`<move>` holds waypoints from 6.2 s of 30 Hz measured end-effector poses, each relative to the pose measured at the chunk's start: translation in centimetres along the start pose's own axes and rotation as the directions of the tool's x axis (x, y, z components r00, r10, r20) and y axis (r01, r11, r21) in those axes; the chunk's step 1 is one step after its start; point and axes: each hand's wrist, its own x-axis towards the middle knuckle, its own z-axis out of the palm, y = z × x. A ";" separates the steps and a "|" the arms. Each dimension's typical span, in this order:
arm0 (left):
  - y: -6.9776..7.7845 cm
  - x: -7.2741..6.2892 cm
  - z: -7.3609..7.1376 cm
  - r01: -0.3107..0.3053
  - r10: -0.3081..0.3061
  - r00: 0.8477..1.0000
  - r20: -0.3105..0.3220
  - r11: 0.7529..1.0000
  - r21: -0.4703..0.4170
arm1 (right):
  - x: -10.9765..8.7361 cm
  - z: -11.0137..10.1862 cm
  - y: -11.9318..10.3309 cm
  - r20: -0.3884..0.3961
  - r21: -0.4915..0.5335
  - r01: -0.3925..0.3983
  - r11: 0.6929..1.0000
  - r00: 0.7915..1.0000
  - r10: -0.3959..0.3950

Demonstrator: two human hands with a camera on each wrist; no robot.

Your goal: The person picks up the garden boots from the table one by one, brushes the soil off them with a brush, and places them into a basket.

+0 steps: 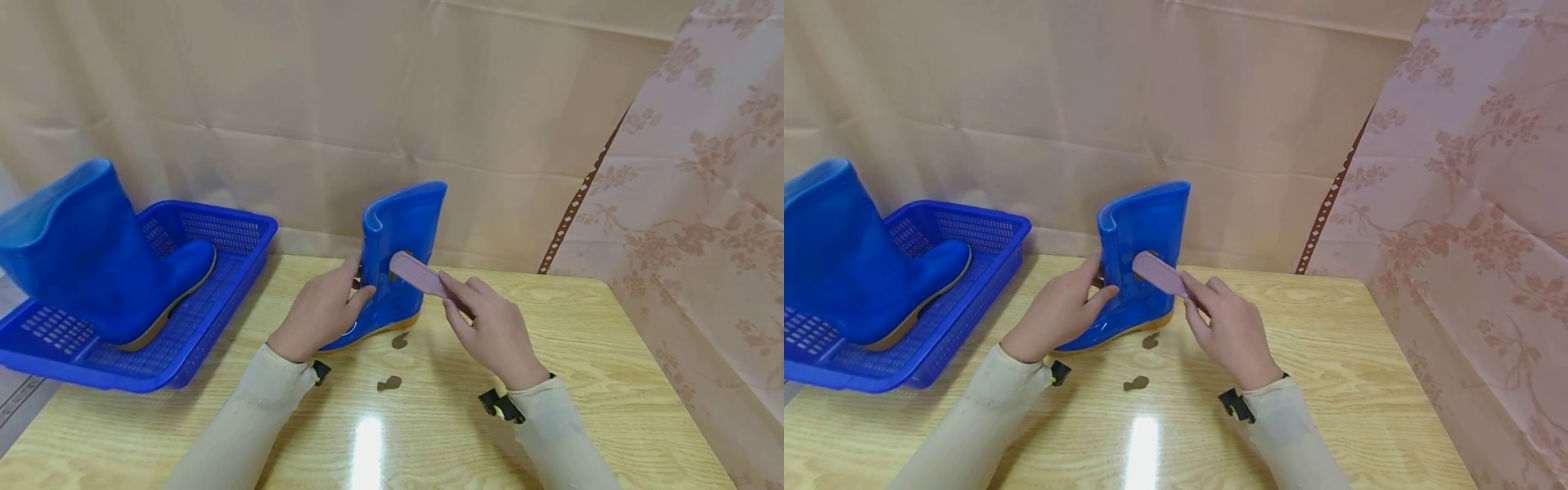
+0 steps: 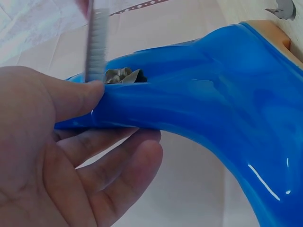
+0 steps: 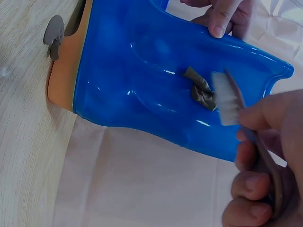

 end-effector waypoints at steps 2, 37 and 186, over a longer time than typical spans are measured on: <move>0.0 0.0 0.0 -0.013 0.013 1.000 0.010 1.000 0.003 | 0.1 0.0 0.0 -0.047 0.004 0.003 1.000 0.999 -0.003; -0.3 0.0 0.4 0.010 -0.011 1.000 -0.005 0.998 -0.070 | 0.0 -0.1 -0.2 -0.034 -0.014 -0.074 0.997 0.997 0.074; -0.3 -0.1 -0.1 -0.118 0.118 0.993 -0.002 0.988 -0.101 | 0.1 0.1 -0.7 0.186 0.101 -0.126 0.987 0.977 0.106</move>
